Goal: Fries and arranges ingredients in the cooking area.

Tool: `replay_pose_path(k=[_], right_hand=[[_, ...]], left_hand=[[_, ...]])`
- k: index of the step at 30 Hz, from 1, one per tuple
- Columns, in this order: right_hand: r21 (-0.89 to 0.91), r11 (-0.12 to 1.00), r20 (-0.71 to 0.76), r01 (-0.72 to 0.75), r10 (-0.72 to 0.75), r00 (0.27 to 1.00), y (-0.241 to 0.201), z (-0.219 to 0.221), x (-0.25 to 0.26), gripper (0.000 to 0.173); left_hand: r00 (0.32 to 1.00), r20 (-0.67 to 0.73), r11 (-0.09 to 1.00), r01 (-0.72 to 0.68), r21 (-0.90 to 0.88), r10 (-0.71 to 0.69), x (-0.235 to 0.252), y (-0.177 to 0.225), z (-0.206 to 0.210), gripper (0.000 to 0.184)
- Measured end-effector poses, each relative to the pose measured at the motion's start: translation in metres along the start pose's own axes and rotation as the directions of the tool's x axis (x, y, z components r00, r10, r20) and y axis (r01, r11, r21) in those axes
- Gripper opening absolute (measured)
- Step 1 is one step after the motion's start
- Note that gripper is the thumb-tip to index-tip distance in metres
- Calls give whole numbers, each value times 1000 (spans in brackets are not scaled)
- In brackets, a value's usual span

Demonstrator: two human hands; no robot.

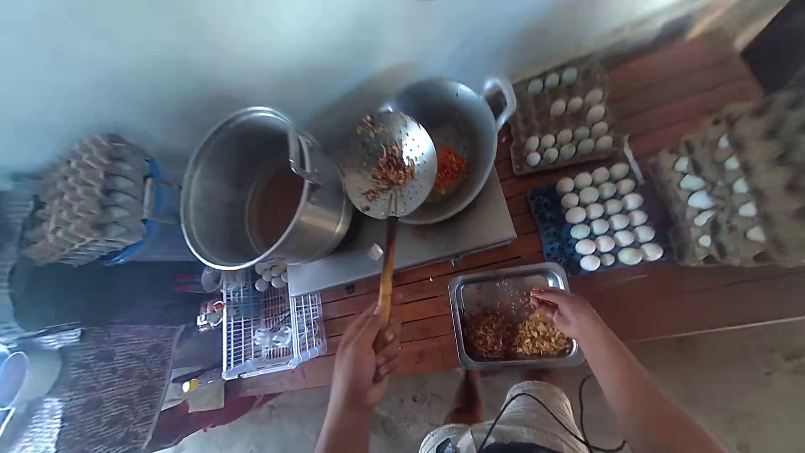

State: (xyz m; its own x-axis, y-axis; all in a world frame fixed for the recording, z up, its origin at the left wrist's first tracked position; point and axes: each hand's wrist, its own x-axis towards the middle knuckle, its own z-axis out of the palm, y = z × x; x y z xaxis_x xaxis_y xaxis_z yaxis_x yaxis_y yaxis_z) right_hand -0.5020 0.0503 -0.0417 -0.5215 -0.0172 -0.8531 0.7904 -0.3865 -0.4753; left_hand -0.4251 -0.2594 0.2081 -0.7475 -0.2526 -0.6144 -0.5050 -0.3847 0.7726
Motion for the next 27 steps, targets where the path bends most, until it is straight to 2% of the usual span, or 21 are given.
replay_pose_path(k=[2, 6, 9, 11, 13, 15, 16, 17, 18, 19, 21, 22, 23, 25, 27], right_hand=[[48, 997, 96, 64, -68, 993, -44, 34, -36, 16], [-78, 948, 273, 309, -278, 921, -120, 130, -62, 22], [-328, 821, 310, 467, -374, 874, -153, 201, -40, 33], [-528, 668, 287, 525, -441, 850, -171, 231, -40, 35], [-563, 548, 270, 619, -586, 765, -186, 244, -51, 33], [-483, 438, 266, 759, -752, 603, -194, 251, -53, 26], [-480, 376, 285, 793, -788, 546, -193, 252, -46, 26], [-489, 361, 336, 794, -762, 554, -189, 252, -37, 29], [-470, 429, 379, 771, -691, 616, -182, 249, -28, 33], [-420, 497, 393, 759, -654, 646, -176, 245, -24, 36], [-195, 606, 359, 771, -687, 631, -170, 234, -29, 36], [-48, 671, 323, 740, -691, 647, -168, 229, -34, 32], [67, 739, 290, 671, -658, 696, -165, 221, -41, 27], [178, 841, 189, 510, -538, 821, -150, 196, -57, 14], [206, 880, 139, 428, -459, 877, -124, 162, -74, 9]], left_hand=[[1000, -4, 1000, 5, 8, -5, 4, 0, -2, 41], [999, -34, 1000, 13, -3, -13, 9, 4, 3, 40], [998, -60, 999, 21, -47, -24, 14, 3, 9, 38], [997, -72, 997, 30, -67, -35, 16, 3, 11, 37], [997, -70, 997, 37, -75, -42, 16, 3, 10, 36], [998, -63, 997, 26, -79, -31, 17, 4, 9, 36], [997, -65, 996, 23, -81, -28, 17, 2, 9, 36], [997, -71, 996, 26, -82, -32, 15, -1, 9, 36], [996, -75, 997, 31, -77, -37, 14, -3, 8, 36], [997, -74, 997, 32, -72, -38, 13, -4, 8, 35], [997, -73, 997, 28, -72, -34, 12, -5, 7, 35], [997, -70, 997, 23, -72, -28, 13, -6, 8, 35], [997, -71, 997, 23, -69, -28, 13, -7, 9, 35], [996, -79, 996, 34, -77, -40, 13, -12, 13, 35], [995, -88, 995, 31, -97, -40, 14, -14, 19, 34]])
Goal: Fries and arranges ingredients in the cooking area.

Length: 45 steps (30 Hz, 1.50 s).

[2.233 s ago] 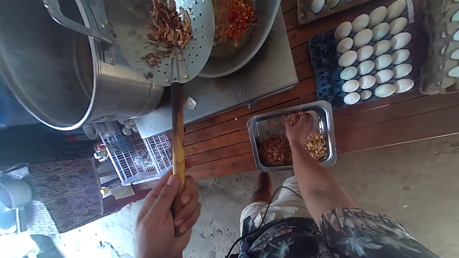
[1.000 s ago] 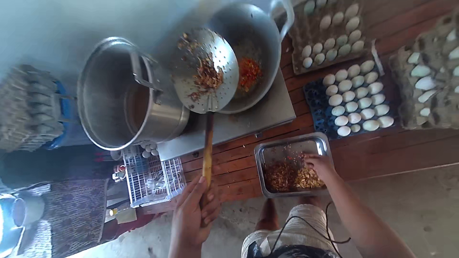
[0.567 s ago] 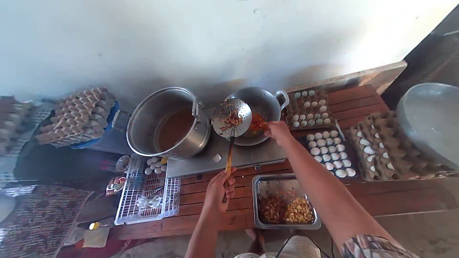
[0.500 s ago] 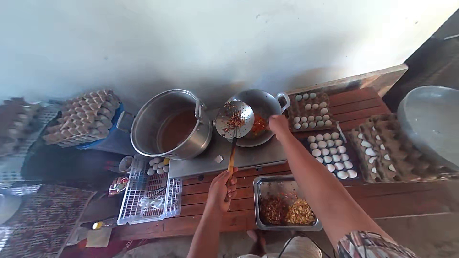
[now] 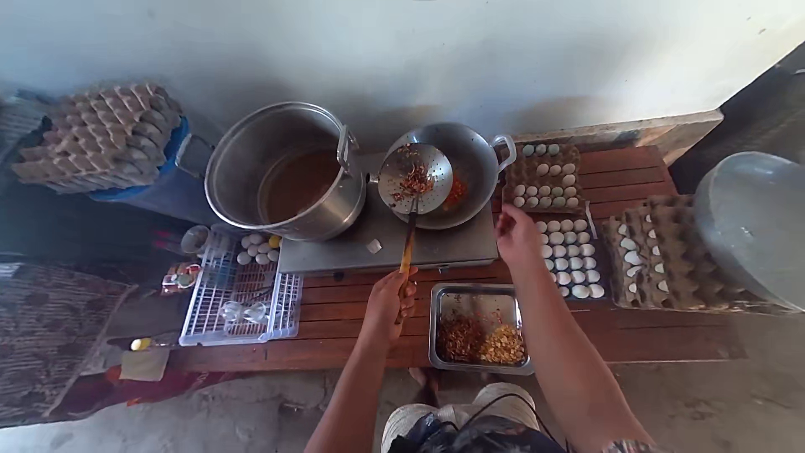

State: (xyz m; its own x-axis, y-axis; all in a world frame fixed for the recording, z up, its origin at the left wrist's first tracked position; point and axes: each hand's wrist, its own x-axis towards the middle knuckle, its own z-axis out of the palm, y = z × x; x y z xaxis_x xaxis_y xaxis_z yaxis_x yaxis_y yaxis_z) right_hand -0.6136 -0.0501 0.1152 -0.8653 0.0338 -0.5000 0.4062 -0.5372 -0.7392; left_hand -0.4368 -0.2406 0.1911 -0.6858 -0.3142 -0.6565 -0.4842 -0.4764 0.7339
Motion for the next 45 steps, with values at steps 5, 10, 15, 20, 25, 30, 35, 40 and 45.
replay_pose_path(k=[5, 10, 15, 20, 25, 30, 35, 40, 45], right_hand=[[-12, 942, 17, -334, 335, 942, 45, -73, -85, 26], [-472, 860, 234, -195, 335, 913, 56, -97, -116, 61], [-698, 714, 440, -47, 481, 758, 44, -108, -119, 41], [-733, 678, 362, -48, 449, 817, 50, -147, -132, 25], [-840, 539, 220, -61, 442, 870, 68, -213, -136, 29], [-951, 286, 240, 116, 446, 862, 100, -267, -139, 32], [-860, -367, 171, 354, 448, 878, 142, -278, -163, 45], [-779, -500, 169, 379, 415, 894, 171, -300, -173, 44], [-805, -476, 190, 355, 360, 913, 168, -299, -185, 44]], left_hand=[[1000, 8, 1000, -19, -13, 19, -13, -25, 21, 34], [998, 35, 993, 65, -102, -61, -34, -79, 58, 41], [993, 58, 985, 110, -135, -103, -57, -144, 93, 38], [976, 182, 988, 99, 121, -120, -69, -186, 99, 38], [909, 296, 844, 100, 526, -293, -76, -233, 60, 47], [925, 115, 873, 292, 391, -361, -117, -314, 13, 44], [901, -17, 887, 430, 170, -433, -162, -398, 2, 44], [857, -64, 852, 515, 92, -511, -179, -447, 26, 41], [916, -84, 907, 400, 134, -392, -150, -465, 59, 40]])
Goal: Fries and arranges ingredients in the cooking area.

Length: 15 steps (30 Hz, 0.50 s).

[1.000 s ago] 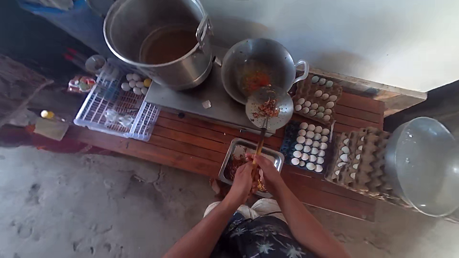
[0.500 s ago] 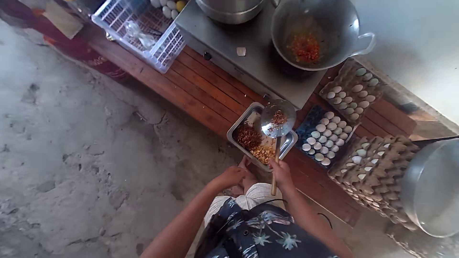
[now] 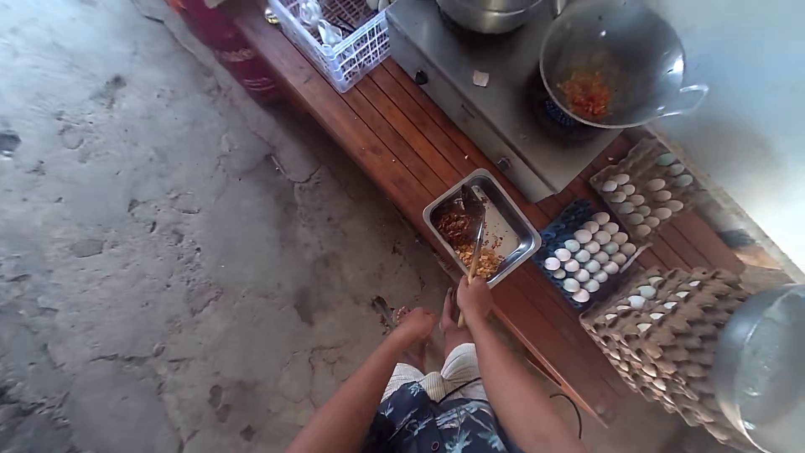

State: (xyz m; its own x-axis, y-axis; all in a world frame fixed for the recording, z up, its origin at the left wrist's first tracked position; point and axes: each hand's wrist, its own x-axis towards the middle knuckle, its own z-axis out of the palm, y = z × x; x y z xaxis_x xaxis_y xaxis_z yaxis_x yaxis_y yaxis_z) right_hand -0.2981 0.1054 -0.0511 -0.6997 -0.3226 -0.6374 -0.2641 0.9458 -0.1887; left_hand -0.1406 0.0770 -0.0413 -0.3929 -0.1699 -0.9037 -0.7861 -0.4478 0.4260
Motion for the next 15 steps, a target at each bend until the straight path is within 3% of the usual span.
replay_pose_path(k=[5, 9, 12, 15], right_hand=[[112, 990, -68, 85, -78, 995, -2, -3, -5, 45], [185, 969, -143, 167, -141, 980, 5, -4, -5, 42], [244, 955, -103, 166, -144, 984, 4, -14, -1, 43], [310, 937, -5, 161, -168, 986, 4, -30, 5, 44]], left_hand=[[982, 2, 950, -183, -253, 190, 7, 32, 31, 36], [971, -141, 824, -238, -515, 192, 5, 51, 49, 33], [944, -299, 793, -287, -538, 139, 9, 64, 66, 37], [864, -469, 813, -400, -423, 182, 24, 69, 83, 41]])
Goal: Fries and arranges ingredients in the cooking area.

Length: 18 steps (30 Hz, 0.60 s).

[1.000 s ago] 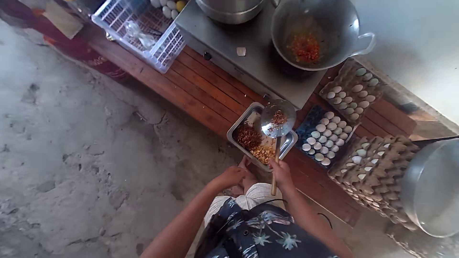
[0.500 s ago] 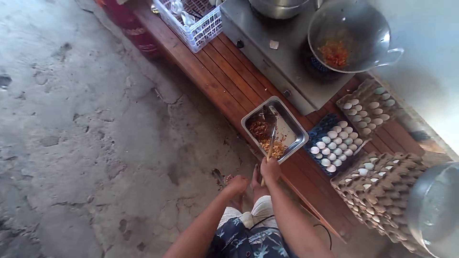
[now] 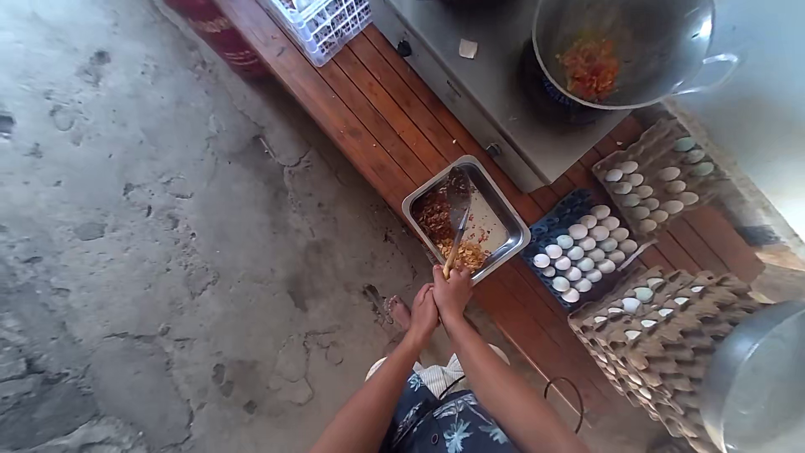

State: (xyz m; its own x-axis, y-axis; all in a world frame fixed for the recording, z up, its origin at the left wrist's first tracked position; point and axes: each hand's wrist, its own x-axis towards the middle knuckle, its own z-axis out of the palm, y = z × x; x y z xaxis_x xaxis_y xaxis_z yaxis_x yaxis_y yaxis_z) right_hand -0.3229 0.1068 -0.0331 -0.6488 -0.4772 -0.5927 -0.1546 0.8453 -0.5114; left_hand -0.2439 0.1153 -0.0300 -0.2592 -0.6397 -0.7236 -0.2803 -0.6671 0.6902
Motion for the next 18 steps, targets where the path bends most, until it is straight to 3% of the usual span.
replay_pose_path(k=[3, 6, 10, 12, 16, 18], right_hand=[[114, 984, 32, 140, -145, 989, 18, -25, 17, 48], [200, 950, 24, 239, -248, 968, 52, -57, 61, 46], [-126, 937, 74, 325, -318, 945, 73, -71, 158, 44], [-264, 849, 167, 458, -427, 889, 80, -58, 206, 48], [-366, 621, 364, 693, -590, 721, 73, -28, 268, 60], [-364, 530, 415, 766, -644, 643, 71, -20, 279, 51]], left_hand=[[997, -24, 996, -67, 53, 68, 7, -6, 12, 43], [999, -48, 1000, -11, 10, 12, 8, -10, 9, 39], [996, -85, 997, 10, -77, -16, 8, -13, 6, 37], [995, -97, 993, 9, -114, -20, 6, -10, 9, 36], [995, -103, 989, -27, -148, 12, 4, -3, 16, 35], [994, -100, 985, -48, -164, 32, 4, 1, 19, 34]])
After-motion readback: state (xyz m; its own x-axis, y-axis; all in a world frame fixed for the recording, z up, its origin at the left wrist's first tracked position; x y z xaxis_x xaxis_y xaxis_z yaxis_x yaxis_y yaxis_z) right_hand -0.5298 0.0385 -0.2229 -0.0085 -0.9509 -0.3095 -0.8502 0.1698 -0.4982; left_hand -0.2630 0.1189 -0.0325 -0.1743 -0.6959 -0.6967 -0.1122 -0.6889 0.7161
